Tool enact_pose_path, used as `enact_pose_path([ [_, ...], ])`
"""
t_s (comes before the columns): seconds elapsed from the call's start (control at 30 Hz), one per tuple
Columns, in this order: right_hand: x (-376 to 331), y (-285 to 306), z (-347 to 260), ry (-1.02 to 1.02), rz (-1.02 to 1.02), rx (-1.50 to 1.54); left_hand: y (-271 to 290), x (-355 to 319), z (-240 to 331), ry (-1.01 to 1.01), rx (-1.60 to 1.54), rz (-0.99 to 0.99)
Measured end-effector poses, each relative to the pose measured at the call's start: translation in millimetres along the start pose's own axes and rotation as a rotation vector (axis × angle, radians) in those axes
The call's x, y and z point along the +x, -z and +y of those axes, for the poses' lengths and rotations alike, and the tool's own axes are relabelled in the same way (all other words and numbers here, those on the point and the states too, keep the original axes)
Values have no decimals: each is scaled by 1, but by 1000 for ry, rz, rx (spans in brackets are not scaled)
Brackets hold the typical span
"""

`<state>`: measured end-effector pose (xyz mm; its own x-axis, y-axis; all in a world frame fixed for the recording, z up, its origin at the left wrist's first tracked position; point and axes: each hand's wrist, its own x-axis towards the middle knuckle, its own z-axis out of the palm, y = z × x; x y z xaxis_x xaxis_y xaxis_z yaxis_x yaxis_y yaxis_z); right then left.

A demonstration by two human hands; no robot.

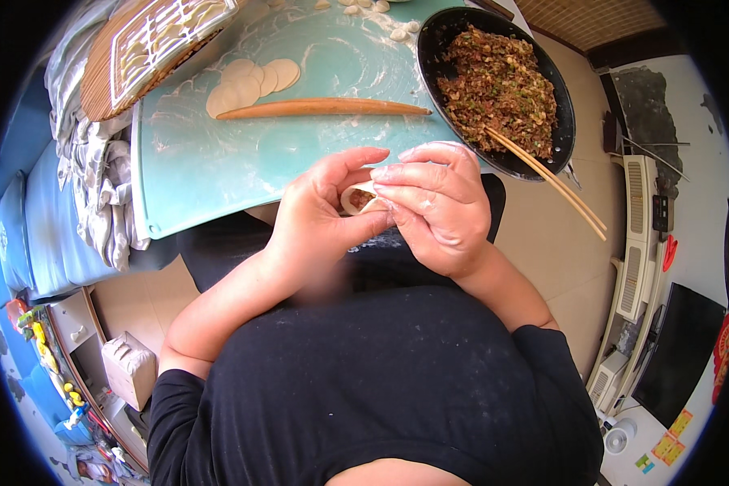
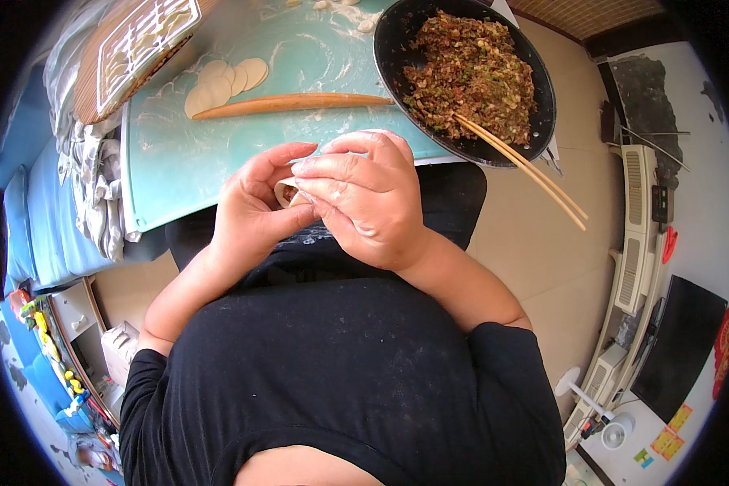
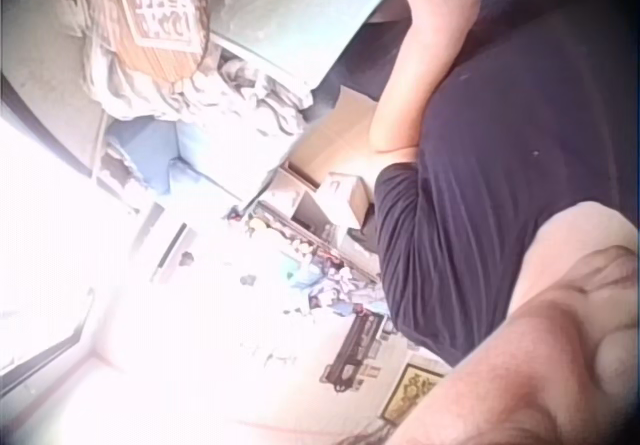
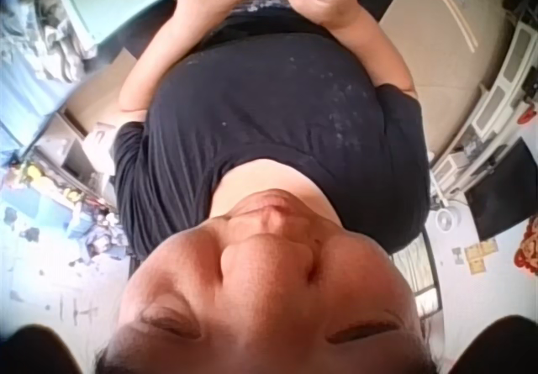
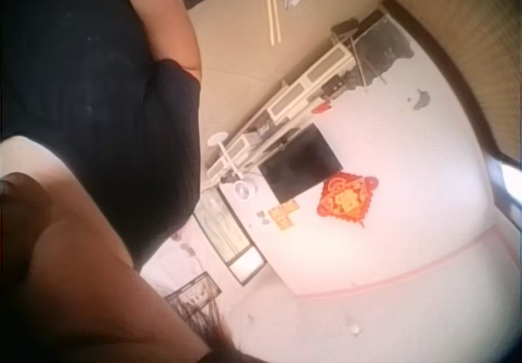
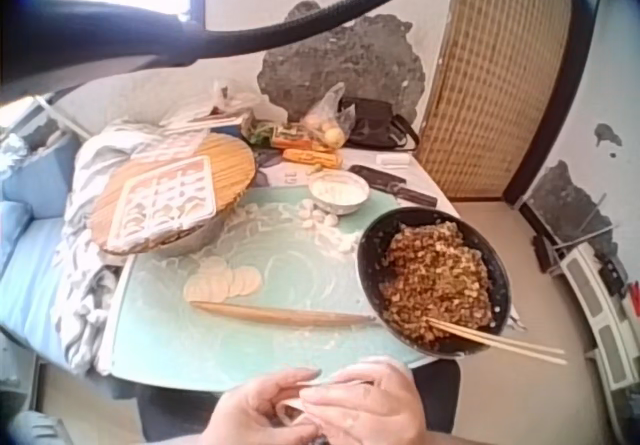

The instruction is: The person repeatedly fills round dough wrappers with a meat and vegetable mixture using chopsticks, then folds and pleats the edges to seal the dumplings. Finished dumplings are placed into a compartmentalized tray on the table.

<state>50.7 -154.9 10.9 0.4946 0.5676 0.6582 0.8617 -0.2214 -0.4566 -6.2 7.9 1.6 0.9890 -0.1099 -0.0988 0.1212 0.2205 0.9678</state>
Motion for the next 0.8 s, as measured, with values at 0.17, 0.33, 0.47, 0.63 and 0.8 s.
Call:
enact_pose_path([
  [0.17, -1, -5, 2, -50, 65, 76, -3, 0, 0, -27, -40, -7],
  [0.33, -14, -13, -2, -651, 169, 864, 1, 4, 0, -48, -59, 48],
  [0.47, -14, -12, -1, -798, 137, 1279, 7, 10, -5, -208, 123, 96],
  [0.63, -10, -10, -3, -799, 168, 1280, 0, 4, 7, -201, -115, 106],
  [0.8, -14, -17, -5, -712, 256, 1073, 8, 6, 6, 96, -233, 179],
])
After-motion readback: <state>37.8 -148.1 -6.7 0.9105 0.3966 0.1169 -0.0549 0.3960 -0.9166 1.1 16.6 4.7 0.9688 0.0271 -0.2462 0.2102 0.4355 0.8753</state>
